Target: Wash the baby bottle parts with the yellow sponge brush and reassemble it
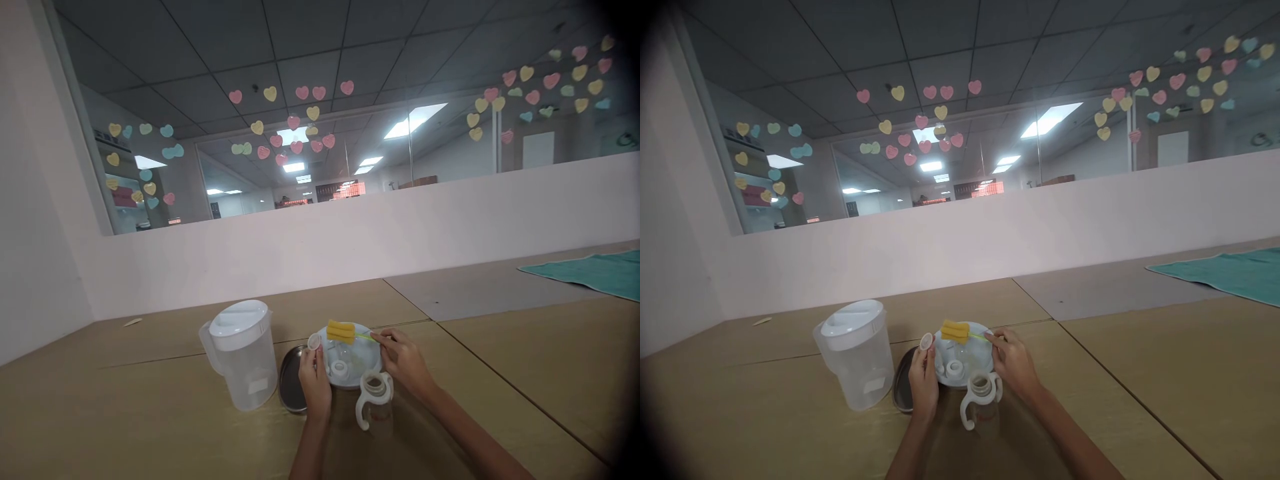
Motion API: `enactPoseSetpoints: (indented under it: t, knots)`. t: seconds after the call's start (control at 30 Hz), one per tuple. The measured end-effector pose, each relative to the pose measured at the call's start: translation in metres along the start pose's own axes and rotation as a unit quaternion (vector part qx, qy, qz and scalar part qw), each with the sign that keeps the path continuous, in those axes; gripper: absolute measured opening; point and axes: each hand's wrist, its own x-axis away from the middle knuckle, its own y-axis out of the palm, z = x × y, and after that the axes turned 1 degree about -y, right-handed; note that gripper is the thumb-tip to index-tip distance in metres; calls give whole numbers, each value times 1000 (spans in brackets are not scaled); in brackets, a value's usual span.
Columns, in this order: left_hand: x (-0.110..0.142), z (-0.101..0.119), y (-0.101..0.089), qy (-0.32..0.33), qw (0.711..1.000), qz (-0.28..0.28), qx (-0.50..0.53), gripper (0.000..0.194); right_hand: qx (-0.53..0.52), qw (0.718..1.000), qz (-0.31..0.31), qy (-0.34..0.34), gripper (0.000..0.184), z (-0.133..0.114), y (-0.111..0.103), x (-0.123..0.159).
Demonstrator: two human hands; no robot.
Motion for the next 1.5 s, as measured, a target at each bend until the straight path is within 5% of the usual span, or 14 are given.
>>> enactPoseSetpoints:
  t: [0.37, 0.57, 0.73, 0.9, 1.03, 1.2, 1.5]
  knots:
    - [-3, 5, -2, -43, 998, -34, 31, 49, 35, 990, -117, -68, 40, 5, -12, -6]
    - [-4, 7, -3, -42, 998, -16, 40, 46, 35, 994, -78, -64, 37, 3, -13, -6]
    - [-4, 5, -8, -16, 997, 80, 19, 37, 35, 995, -38, -87, 38, -4, -10, -4]
    - [-14, -2, -24, -57, 982, 178, 17, 42, 58, 997, 4, -48, 36, 1, -10, -3]
    - [-23, -15, -39, -31, 983, 109, -142, 42, 77, 997, 9, 5, 37, 6, -7, -1]
    - [-23, -33, -46, -74, 920, -29, -383, 28, 128, 991, -28, 27, 40, 12, -2, 1]
    - [-22, -28, -46, -63, 910, -51, -406, 28, 193, 979, -55, 28, 39, 17, 1, 4]
